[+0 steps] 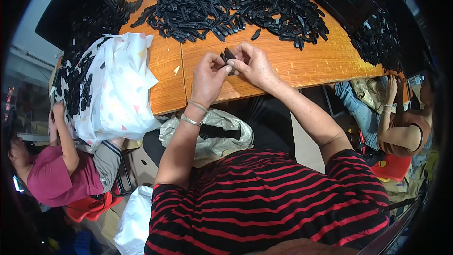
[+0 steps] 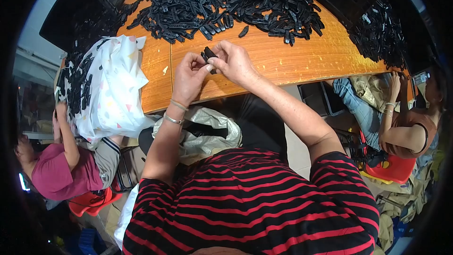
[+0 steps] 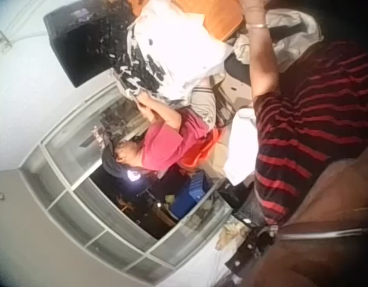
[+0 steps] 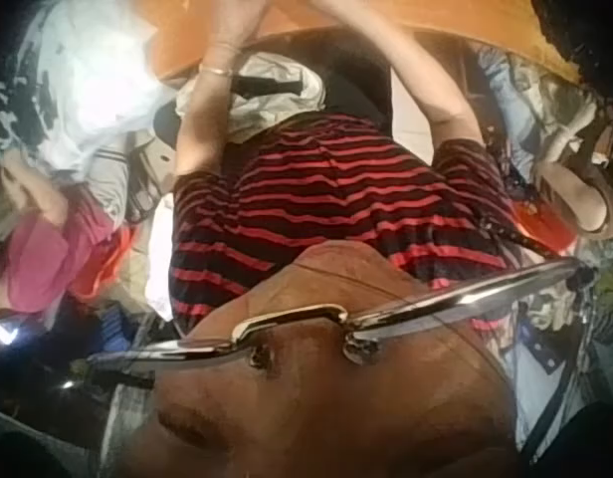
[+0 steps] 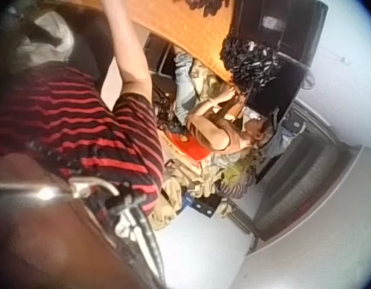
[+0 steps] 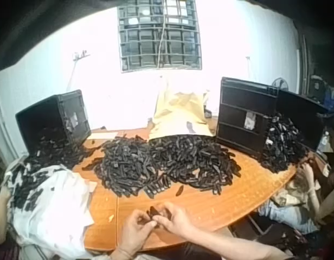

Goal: The person is manually inspecting and sorting small black plastic components at a workbench.

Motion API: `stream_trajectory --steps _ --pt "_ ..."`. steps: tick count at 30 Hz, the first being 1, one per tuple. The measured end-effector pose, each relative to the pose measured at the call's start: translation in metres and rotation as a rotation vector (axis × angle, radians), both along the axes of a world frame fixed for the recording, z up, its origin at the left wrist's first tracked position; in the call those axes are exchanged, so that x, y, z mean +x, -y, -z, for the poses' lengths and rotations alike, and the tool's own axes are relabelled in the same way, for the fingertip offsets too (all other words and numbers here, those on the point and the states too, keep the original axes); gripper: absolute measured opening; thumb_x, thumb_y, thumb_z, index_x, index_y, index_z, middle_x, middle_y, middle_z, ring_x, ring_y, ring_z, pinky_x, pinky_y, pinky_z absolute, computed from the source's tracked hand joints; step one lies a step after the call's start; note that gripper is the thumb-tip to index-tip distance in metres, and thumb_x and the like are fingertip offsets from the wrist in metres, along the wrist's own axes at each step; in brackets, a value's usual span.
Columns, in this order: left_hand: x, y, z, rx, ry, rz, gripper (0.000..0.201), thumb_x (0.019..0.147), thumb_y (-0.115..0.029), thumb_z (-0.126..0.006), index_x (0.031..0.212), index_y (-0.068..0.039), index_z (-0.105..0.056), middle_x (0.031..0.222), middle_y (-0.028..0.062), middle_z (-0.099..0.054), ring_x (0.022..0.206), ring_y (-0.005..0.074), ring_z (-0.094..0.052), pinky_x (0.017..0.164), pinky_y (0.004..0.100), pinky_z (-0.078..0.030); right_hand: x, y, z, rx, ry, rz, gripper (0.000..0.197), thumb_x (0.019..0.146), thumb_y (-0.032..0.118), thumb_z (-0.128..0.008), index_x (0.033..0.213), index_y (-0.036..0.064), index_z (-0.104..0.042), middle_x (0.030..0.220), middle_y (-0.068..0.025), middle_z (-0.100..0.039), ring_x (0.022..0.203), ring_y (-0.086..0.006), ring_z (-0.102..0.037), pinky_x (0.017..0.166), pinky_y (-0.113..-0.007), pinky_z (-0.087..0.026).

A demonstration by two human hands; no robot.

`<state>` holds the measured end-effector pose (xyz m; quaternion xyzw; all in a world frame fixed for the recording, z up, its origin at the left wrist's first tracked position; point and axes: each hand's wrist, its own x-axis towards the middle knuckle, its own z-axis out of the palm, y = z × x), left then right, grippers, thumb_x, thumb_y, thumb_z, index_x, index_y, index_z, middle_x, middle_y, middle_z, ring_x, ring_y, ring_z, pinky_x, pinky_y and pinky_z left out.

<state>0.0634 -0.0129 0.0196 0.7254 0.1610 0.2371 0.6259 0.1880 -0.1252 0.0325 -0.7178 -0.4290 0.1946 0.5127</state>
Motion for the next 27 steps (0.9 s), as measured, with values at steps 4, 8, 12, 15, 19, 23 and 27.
stream_trajectory --steps 4,8,12,15,19,23,27 --pt "0.000 0.003 -0.006 -0.063 0.070 -0.085 0.028 0.083 0.004 -0.063 0.108 0.002 -0.051 0.091 0.0104 -0.065 0.084 0.0126 -0.063 0.072 0.0229 -0.052 0.003 0.000 -0.003 0.055 -0.231 -0.041 0.019 0.089 0.005 -0.065 0.104 -0.0041 -0.059 0.079 -0.0027 -0.065 0.067 -0.0067 -0.060 0.062 -0.022 -0.051" --pt "0.002 -0.002 -0.003 -0.334 0.154 -0.059 0.036 0.085 0.006 -0.060 0.119 0.003 -0.048 0.101 0.0123 -0.064 0.091 0.0134 -0.063 0.076 0.0236 -0.053 0.003 0.002 -0.008 0.116 -0.194 0.021 0.017 0.089 0.005 -0.064 0.104 -0.0033 -0.060 0.079 -0.0024 -0.065 0.067 -0.0065 -0.060 0.061 -0.022 -0.050" --pt "0.002 0.001 -0.005 -0.339 0.093 -0.079 0.036 0.085 0.008 -0.058 0.119 0.004 -0.048 0.104 0.0113 -0.063 0.095 0.0139 -0.062 0.080 0.0246 -0.053 -0.003 0.000 -0.003 0.047 0.018 -0.003 0.015 0.089 0.005 -0.065 0.101 -0.0021 -0.062 0.075 -0.0012 -0.064 0.066 -0.0061 -0.059 0.059 -0.021 -0.049" --pt "0.001 0.004 -0.007 -0.351 0.113 -0.090 0.036 0.085 0.009 -0.058 0.119 0.003 -0.048 0.104 0.0112 -0.063 0.094 0.0139 -0.062 0.081 0.0247 -0.052 -0.004 -0.001 0.005 0.069 0.085 0.009 0.015 0.087 0.005 -0.067 0.100 -0.0018 -0.062 0.072 -0.0007 -0.063 0.065 -0.0051 -0.057 0.058 -0.021 -0.047" --pt "-0.004 0.006 -0.004 -0.241 0.109 -0.092 0.036 0.086 0.008 -0.058 0.120 0.003 -0.048 0.104 0.0110 -0.062 0.095 0.0141 -0.062 0.082 0.0249 -0.051 -0.007 -0.002 0.005 0.056 -0.023 0.008 0.019 0.082 0.005 -0.072 0.097 -0.0013 -0.064 0.075 -0.0048 -0.064 0.065 -0.0083 -0.060 0.058 -0.024 -0.048" --pt "-0.008 0.013 -0.006 -0.247 0.163 -0.087 0.038 0.086 0.006 -0.059 0.123 0.003 -0.047 0.104 0.0108 -0.062 0.096 0.0142 -0.061 0.084 0.0252 -0.050 -0.015 -0.001 0.003 0.097 0.058 0.009 0.018 0.081 0.004 -0.073 0.095 -0.0001 -0.063 0.077 -0.0007 -0.061 0.065 -0.0051 -0.055 0.056 -0.021 -0.046" --pt "-0.008 0.024 -0.008 -0.155 0.266 -0.145 0.036 0.087 0.002 -0.060 0.121 0.003 -0.049 0.104 0.0097 -0.062 0.097 0.0141 -0.061 0.084 0.0251 -0.050 -0.023 -0.002 0.002 0.157 0.208 -0.012 0.025 0.079 0.006 -0.075 0.098 -0.0018 -0.060 0.086 -0.0058 -0.057 0.070 -0.0086 -0.057 0.060 -0.024 -0.049"
